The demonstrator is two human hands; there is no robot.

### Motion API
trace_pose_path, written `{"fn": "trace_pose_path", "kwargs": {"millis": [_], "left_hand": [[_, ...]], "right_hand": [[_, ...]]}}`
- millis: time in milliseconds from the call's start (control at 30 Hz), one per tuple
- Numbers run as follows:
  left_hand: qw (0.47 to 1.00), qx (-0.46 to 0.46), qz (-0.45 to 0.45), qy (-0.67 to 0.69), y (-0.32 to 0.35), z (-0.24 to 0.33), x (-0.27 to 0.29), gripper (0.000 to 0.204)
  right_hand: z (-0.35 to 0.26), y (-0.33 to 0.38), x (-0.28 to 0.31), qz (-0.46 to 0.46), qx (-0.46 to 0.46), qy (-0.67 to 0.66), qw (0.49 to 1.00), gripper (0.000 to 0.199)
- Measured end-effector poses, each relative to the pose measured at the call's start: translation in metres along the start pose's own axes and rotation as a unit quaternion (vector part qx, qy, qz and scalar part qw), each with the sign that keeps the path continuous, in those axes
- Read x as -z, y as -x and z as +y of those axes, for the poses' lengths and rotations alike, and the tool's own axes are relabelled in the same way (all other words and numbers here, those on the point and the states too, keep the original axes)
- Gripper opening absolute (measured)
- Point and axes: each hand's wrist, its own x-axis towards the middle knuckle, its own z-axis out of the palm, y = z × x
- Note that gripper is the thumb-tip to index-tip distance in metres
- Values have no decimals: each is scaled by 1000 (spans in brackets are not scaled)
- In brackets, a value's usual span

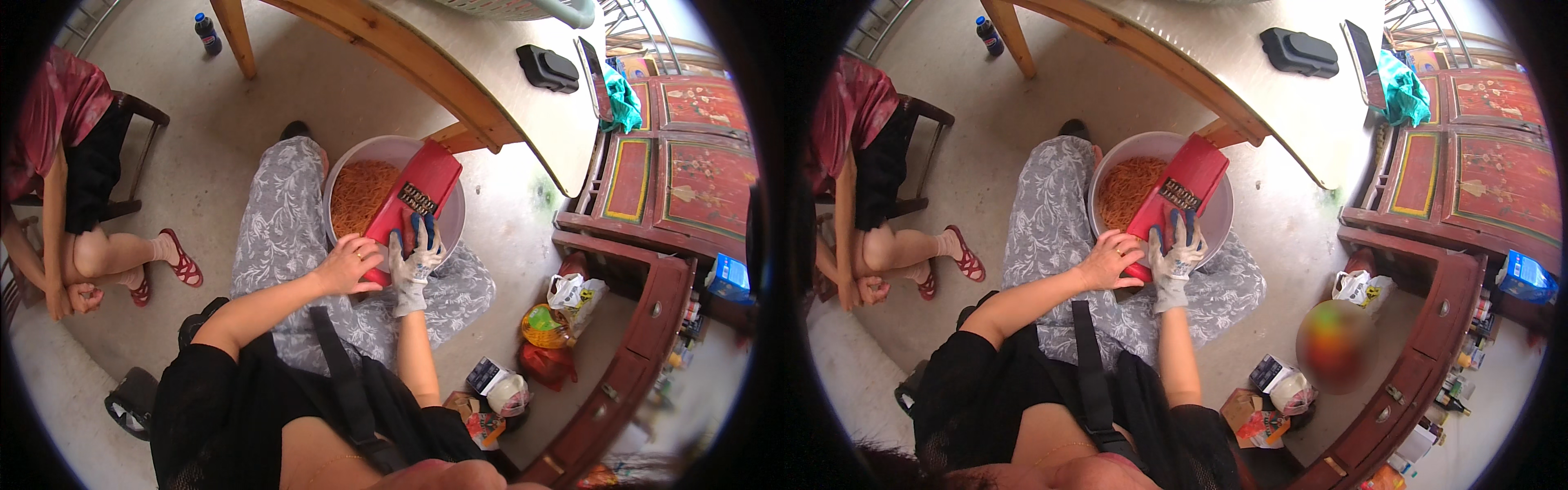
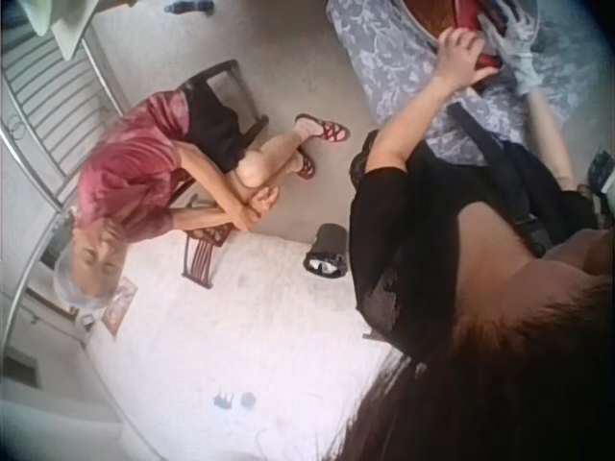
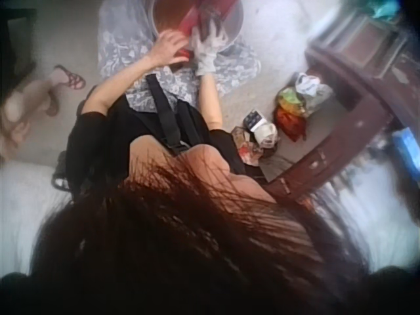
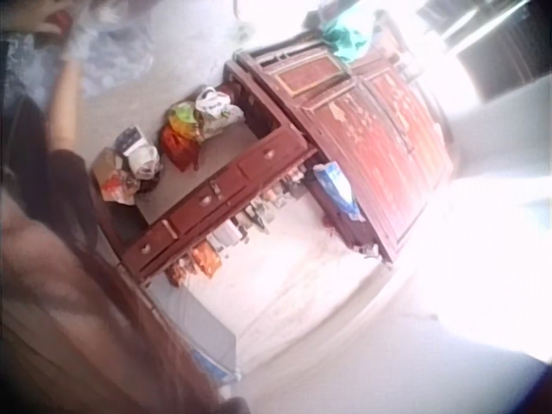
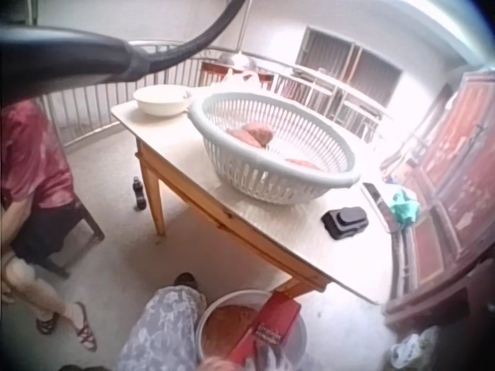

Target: The person shreds sweet potatoes using a red hand grater into a white bucket.

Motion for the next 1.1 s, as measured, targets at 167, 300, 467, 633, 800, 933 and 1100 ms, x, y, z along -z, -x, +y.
{"fn": "trace_pose_path", "kwargs": {"millis": [167,300,467,633,800,933,1100], "left_hand": [[999,14,25,-16,-3,-13,-12,47],[998,37,52,3,-5,-14,-15,48],[997,38,60,-3,-3,-13,-15,47],[997,53,53,16,0,-14,-16,44],[997,51,59,2,-4,-13,-21,36],[996,57,66,-3,-3,-12,-18,32],[994,56,91,-4,2,-4,-27,30]], "right_hand": [[-6,-4,18,-78,-34,3,996,58],[-11,2,14,-17,-43,16,999,58],[-26,0,-20,56,-29,55,996,30],[-32,-20,-21,37,-47,36,998,27],[-30,-47,-11,-20,-86,50,995,27],[-21,-24,-1,-22,-62,-26,997,24],[13,-54,-50,42,-103,9,994,27]]}}
